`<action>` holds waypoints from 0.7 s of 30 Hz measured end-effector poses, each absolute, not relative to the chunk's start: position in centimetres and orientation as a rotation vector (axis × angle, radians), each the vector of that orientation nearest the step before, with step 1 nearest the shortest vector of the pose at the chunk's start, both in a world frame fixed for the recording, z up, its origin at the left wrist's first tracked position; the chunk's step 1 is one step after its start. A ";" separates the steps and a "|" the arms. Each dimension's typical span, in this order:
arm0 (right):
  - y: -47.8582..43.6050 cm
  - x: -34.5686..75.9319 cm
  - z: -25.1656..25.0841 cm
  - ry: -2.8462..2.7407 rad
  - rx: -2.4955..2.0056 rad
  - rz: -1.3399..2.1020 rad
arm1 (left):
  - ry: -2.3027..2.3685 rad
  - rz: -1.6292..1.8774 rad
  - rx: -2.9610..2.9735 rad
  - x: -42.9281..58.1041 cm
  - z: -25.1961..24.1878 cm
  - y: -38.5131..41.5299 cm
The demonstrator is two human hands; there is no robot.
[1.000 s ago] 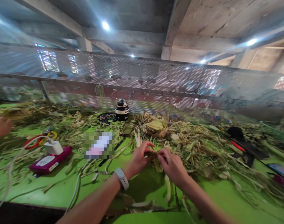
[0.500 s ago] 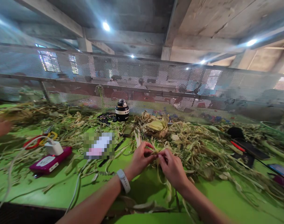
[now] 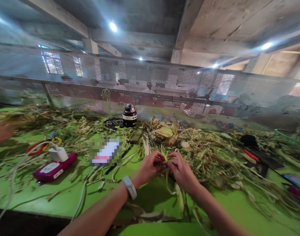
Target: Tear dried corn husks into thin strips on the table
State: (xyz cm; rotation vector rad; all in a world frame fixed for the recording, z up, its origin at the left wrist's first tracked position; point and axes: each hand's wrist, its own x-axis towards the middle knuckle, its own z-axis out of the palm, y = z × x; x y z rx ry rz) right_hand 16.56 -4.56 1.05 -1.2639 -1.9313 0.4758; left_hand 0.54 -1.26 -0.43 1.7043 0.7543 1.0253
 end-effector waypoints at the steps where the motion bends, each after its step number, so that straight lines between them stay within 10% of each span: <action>1: -4.5 16.6 1.1 -1.925 -1.264 0.524 | 0.753 1.007 1.722 0.6 -0.5 -1.2; 21: -5.0 16.5 1.0 -1.833 -1.235 0.388 | 0.811 1.032 1.604 0.4 0.1 -0.9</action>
